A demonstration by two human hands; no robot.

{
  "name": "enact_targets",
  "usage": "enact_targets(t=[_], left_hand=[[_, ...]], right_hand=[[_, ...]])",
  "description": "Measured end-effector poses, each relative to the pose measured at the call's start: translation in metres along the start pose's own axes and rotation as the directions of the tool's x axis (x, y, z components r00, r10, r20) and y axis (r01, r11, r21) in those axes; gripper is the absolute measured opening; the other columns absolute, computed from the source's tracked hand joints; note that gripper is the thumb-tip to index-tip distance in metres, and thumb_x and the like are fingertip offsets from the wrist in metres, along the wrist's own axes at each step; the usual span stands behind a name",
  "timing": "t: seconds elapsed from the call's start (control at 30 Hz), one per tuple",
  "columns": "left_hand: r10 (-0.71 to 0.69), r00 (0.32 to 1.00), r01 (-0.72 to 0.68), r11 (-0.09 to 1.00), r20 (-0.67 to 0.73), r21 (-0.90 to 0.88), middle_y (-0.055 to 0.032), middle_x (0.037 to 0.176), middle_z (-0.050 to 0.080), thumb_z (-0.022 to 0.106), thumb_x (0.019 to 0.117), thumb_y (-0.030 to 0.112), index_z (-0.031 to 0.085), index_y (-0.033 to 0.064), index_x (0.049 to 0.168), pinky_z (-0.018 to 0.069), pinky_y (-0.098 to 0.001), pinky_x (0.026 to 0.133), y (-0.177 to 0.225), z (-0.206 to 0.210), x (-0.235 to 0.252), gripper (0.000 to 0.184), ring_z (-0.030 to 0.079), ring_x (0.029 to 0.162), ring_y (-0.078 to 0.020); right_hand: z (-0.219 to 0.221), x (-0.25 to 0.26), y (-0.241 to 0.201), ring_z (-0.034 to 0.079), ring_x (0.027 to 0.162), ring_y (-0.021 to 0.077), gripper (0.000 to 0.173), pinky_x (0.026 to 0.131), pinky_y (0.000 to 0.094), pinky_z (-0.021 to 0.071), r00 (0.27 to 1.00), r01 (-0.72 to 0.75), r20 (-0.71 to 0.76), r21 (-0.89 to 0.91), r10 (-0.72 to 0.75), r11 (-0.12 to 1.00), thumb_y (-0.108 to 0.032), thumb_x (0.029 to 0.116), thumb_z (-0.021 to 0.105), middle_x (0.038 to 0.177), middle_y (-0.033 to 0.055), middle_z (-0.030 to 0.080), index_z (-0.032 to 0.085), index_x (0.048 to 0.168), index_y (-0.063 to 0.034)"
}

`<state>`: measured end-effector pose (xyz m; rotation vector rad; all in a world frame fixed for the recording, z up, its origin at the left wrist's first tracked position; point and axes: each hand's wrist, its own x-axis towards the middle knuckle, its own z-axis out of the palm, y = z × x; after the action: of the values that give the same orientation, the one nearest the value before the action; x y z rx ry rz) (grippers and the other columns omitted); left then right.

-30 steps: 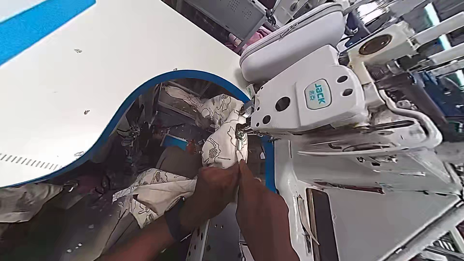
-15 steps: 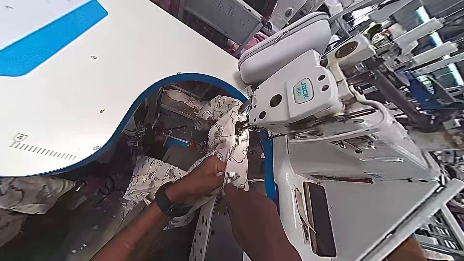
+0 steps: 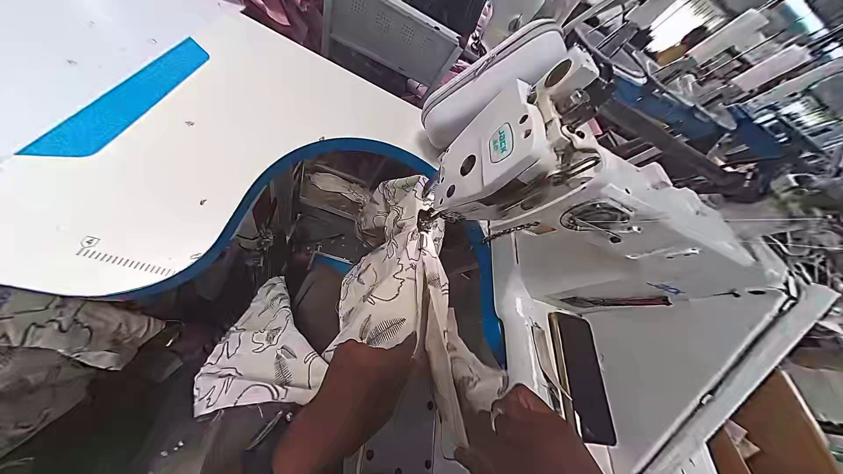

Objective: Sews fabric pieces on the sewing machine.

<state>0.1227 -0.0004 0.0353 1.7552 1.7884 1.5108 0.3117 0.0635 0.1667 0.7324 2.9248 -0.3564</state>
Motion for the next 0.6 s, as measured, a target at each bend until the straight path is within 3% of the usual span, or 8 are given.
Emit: enact_targets(t=[0.07,0.13,0.23,0.37,0.43,0.47,0.53,0.6], left_hand=[[-0.048,0.999,0.046,0.996,-0.021,-0.079,-0.0018,0.05,0.054,0.054,0.0959,0.017,0.075,0.0081,0.089,0.0395,-0.0323,0.041,0.005,0.018,-0.005,0.024,0.052,0.042,-0.0137],[-0.089,0.995,0.076,0.975,-0.049,-0.209,-0.001,0.051,0.052,0.051,0.098,0.015,0.077,0.0042,0.094,0.0377,-0.0276,0.043,-0.008,0.023,0.006,0.028,0.048,0.043,-0.0098],[-0.153,0.987,0.13,0.939,-0.049,-0.318,-0.002,0.056,0.057,0.049,0.1015,0.015,0.077,0.0016,0.103,0.0405,-0.0273,0.046,-0.019,0.031,0.018,0.031,0.048,0.045,-0.009],[-0.25,0.965,0.258,0.957,0.073,-0.132,-0.0065,0.053,0.057,0.049,0.0964,0.013,0.076,0.0008,0.114,0.0467,-0.0428,0.045,-0.003,0.014,0.03,0.035,0.056,0.044,-0.0229],[-0.262,0.954,0.274,0.96,0.143,-0.067,-0.0071,0.049,0.053,0.05,0.0952,0.013,0.075,0.0006,0.118,0.0455,-0.0433,0.041,0.008,0.006,0.022,0.036,0.055,0.041,-0.0256],[-0.247,0.956,0.259,0.964,0.156,-0.058,-0.0069,0.048,0.052,0.051,0.0937,0.012,0.076,0.0015,0.115,0.0449,-0.0424,0.04,0.009,0.006,0.017,0.034,0.055,0.04,-0.0255],[-0.196,0.966,0.211,0.974,0.17,-0.076,-0.0073,0.05,0.054,0.054,0.0927,0.012,0.076,0.0035,0.11,0.045,-0.0429,0.041,0.001,0.005,0.019,0.029,0.057,0.042,-0.026],[-0.151,0.969,0.173,0.98,0.196,-0.097,-0.0075,0.051,0.054,0.054,0.0955,0.014,0.076,0.0056,0.103,0.0453,-0.0443,0.045,-0.006,0.004,0.025,0.024,0.058,0.045,-0.0265]], right_hand=[[0.007,0.002,-0.037,0.064,0.062,0.0291,0.02,0.072,0.0475,0.0484,0.996,0.085,0.011,0.014,-0.085,0.996,-0.009,0.0922,0.063,0.062,0.0108,0.064,0.072,0.075,-0.0049],[0.026,0.012,-0.038,0.065,0.059,0.0308,0.014,0.07,0.0523,0.0485,0.994,0.072,0.088,-0.019,-0.07,0.997,-0.006,0.0884,0.064,0.062,0.0117,0.065,0.073,0.077,-0.0049],[0.011,0.016,-0.039,0.068,0.065,0.0304,0.018,0.089,0.056,0.0464,0.995,-0.015,0.095,-0.031,0.017,0.999,-0.01,0.0921,0.064,0.066,0.0117,0.067,0.072,0.078,-0.0044],[0.017,0.035,-0.041,0.072,0.082,0.0351,0.015,0.081,0.0509,0.0579,0.998,-0.045,0.038,-0.095,0.048,0.994,-0.008,0.0914,0.065,0.081,0.0166,0.071,0.074,0.082,-0.0015],[0.019,0.036,-0.043,0.073,0.094,0.0391,0.012,0.093,0.0579,0.0541,0.994,-0.092,0.054,-0.122,0.099,0.988,-0.007,0.0909,0.066,0.091,0.0199,0.074,0.075,0.09,0.0006],[0.02,0.036,-0.045,0.073,0.091,0.0374,0.011,0.089,0.0554,0.0558,0.991,-0.112,0.06,-0.158,0.123,0.981,-0.007,0.0903,0.067,0.089,0.0185,0.073,0.076,0.09,-0.0007],[0.018,0.041,-0.047,0.071,0.067,0.0325,0.01,0.054,0.0431,0.0556,0.987,-0.145,0.041,-0.218,0.157,0.965,-0.01,0.0886,0.068,0.074,0.0152,0.068,0.074,0.085,-0.0019],[0.014,0.042,-0.05,0.067,0.055,0.0319,0.013,0.044,0.0414,0.0496,0.98,-0.172,0.06,-0.225,0.19,0.959,-0.011,0.091,0.066,0.065,0.0156,0.064,0.071,0.085,0.0]])
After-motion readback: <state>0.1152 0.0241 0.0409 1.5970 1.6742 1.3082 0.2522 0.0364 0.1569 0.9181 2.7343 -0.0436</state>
